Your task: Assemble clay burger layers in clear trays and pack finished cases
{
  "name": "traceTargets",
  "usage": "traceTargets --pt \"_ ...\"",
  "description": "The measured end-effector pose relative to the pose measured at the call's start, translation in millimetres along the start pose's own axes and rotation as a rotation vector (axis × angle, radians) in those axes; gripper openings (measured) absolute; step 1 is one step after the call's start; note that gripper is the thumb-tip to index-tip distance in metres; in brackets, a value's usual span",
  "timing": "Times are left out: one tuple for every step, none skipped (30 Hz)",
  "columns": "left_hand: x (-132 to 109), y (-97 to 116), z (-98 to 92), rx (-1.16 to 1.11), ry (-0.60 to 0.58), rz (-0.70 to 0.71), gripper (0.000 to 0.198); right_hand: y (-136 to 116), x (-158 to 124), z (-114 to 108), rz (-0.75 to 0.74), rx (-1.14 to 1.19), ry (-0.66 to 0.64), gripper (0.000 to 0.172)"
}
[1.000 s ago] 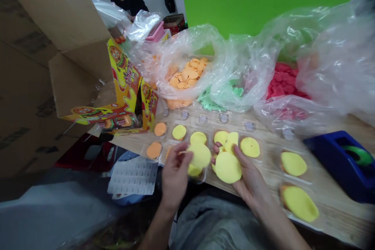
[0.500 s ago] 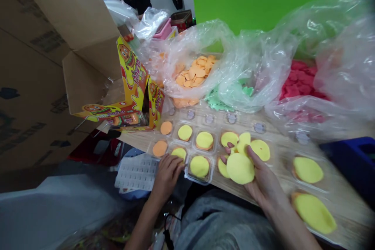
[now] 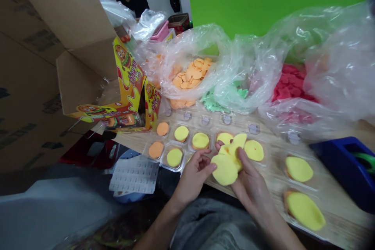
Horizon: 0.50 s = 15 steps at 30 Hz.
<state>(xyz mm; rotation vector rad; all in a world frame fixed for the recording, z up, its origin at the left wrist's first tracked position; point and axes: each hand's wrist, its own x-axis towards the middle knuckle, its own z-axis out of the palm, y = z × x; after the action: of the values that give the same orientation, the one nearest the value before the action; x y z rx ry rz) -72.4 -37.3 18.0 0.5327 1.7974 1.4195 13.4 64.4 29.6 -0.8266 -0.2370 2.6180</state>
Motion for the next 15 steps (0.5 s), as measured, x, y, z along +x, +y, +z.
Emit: traceTargets --pt "2.4 -1.5 -8.3 0.095 0.022 0.037 0.026 -1.8 1.1 -0.3 -0.007 0.013 0.020 0.035" --pt "5.7 -2.5 -18.9 0.205 0.050 0.081 0.023 -4.0 2.1 -1.0 -0.016 0.022 0.047 0.034" --pt "10.2 -2.9 -31.4 0.315 0.093 0.127 0.021 -6.3 3.2 -2.0 -0.025 0.028 0.079 0.033" --pt "15.6 -2.9 -45.7 0.413 0.157 0.169 0.020 -8.7 4.1 -3.4 -0.030 0.031 0.109 0.032" --pt "21.8 -2.6 -61.0 0.489 0.240 0.206 0.020 -11.0 4.8 -5.2 -0.032 0.031 0.133 0.032" --pt "28.5 -2.5 -76.7 0.538 0.332 0.238 0.020 -13.0 5.4 -7.1 -0.035 0.030 0.150 0.031" --pt "35.3 -2.9 -92.0 0.580 0.415 0.266 0.021 -14.6 5.8 -9.0 -0.038 0.031 0.160 0.031" --pt "42.0 -3.9 -106.1 0.630 0.485 0.292 0.021 -15.7 6.0 -10.8 -0.040 0.034 0.170 0.030" --pt "48.3 -5.9 -118.4 0.681 0.537 0.313 0.022 -16.2 6.2 -12.3 -0.044 0.038 0.179 0.030" --pt "53.8 -8.8 -128.5 0.729 0.562 0.324 0.021 -16.1 6.1 -13.4 -0.047 0.043 0.183 0.031" --pt "58.7 -12.5 -136.5 0.772 0.563 0.326 0.019 -15.6 6.0 -13.9 -0.048 0.048 0.185 0.032" --pt "62.6 -16.8 -142.3 0.809 0.550 0.323 0.017 -14.7 5.7 -14.0 -0.044 0.051 0.182 0.033" --pt "65.6 -21.0 -146.0 0.839 0.531 0.315 0.015 -13.6 5.3 -13.5 -0.038 0.050 0.172 0.035" --pt "67.6 -24.7 -147.7 0.862 0.516 0.306 0.014 -12.4 4.8 -12.6 -0.029 0.046 0.158 0.036" --pt "68.5 -27.2 -147.4 0.877 0.508 0.299 0.014 -11.2 4.3 -11.4 -0.020 0.041 0.140 0.036"
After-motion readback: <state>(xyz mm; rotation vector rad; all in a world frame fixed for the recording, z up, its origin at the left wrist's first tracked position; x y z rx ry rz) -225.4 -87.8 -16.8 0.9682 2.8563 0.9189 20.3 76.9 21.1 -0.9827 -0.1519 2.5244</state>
